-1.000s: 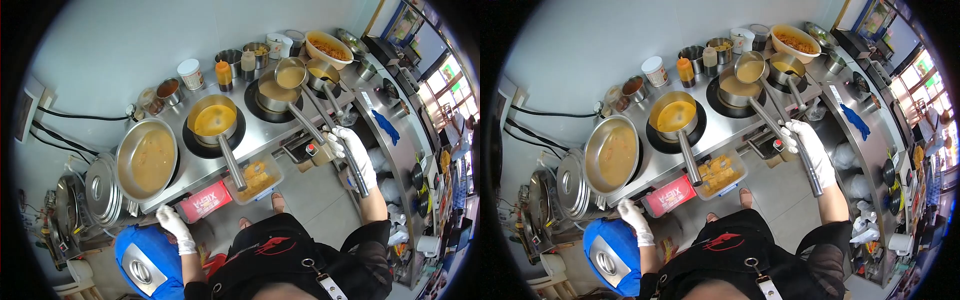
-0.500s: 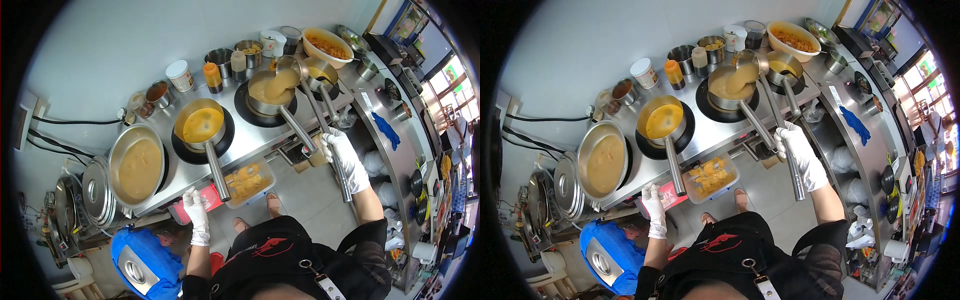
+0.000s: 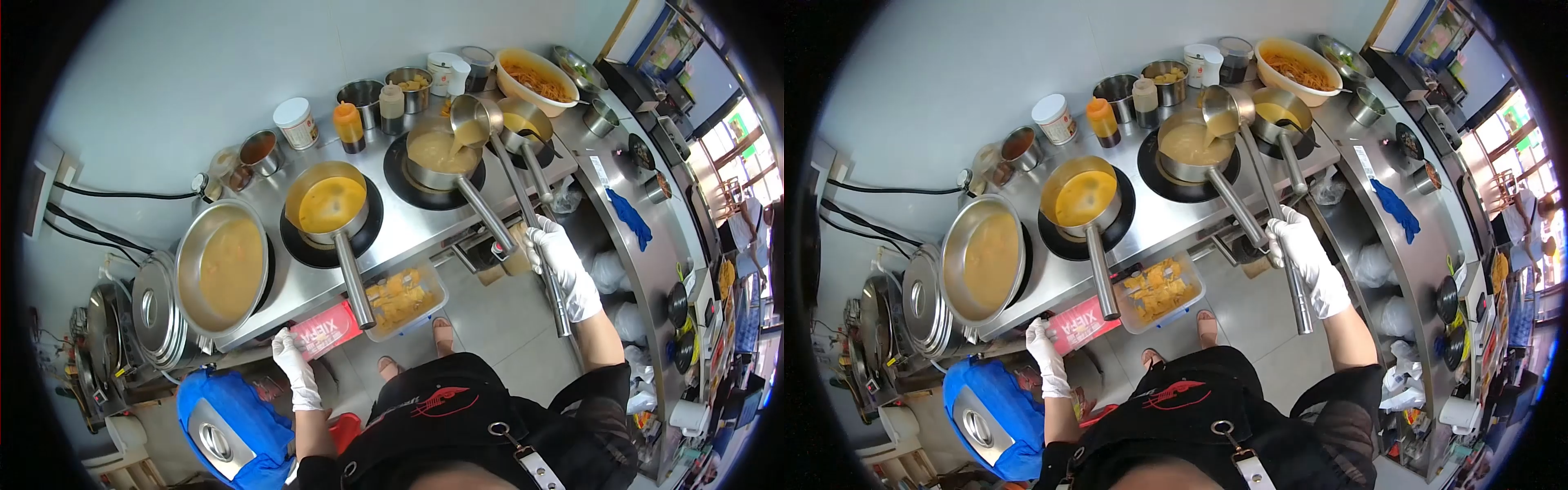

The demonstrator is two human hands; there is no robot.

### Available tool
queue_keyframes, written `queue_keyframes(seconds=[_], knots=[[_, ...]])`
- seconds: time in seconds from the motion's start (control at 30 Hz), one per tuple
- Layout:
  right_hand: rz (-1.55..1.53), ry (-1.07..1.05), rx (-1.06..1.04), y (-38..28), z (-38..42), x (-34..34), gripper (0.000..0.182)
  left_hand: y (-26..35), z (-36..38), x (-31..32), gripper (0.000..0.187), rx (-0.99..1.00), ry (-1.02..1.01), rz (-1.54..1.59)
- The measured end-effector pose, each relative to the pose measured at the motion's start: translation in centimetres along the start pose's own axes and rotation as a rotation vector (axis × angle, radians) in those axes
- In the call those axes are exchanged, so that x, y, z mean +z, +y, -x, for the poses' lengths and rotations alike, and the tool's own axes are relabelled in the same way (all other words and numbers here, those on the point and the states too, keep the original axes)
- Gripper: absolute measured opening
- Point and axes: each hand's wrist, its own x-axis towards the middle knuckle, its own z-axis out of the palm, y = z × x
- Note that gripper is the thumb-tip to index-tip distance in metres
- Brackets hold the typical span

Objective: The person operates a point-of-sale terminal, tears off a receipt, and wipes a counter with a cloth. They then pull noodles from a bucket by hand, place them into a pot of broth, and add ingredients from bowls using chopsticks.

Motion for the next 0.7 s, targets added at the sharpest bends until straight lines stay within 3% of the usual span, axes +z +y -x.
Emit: queue_keyframes(seconds=[0.2,0.23,0.33,0.53,0.6,0.67,0.7], knots=[[-0.129,-0.084,-0.042,0.9,0.1,-0.3,0.019,0.0,-1.3,-2.6,0.016,-0.083,0.022,0.051],[-0.323,-0.299,-0.053,0.9,0.0,-0.8,0.025,0.2,-1.6,-3.3,0.015,-0.152,0.026,0.129],[-0.492,-0.347,0.067,1.4,1.0,-0.4,0.040,1.0,-1.9,-4.5,0.014,-0.216,0.059,0.181],[-0.599,-0.574,0.183,1.3,4.9,6.5,0.050,3.3,-4.2,-6.6,0.010,-0.218,0.158,0.298],[-0.667,-0.687,0.310,1.8,5.5,10.3,0.054,3.9,-5.8,-7.3,0.012,-0.166,0.163,0.411],[-0.647,-0.783,0.343,4.4,4.8,13.6,0.032,4.8,-6.9,-7.6,0.018,-0.108,0.045,0.387],[-0.340,-0.590,0.228,4.6,5.8,16.0,0.017,4.6,-7.6,-8.3,0.022,-0.088,-0.029,0.368]])
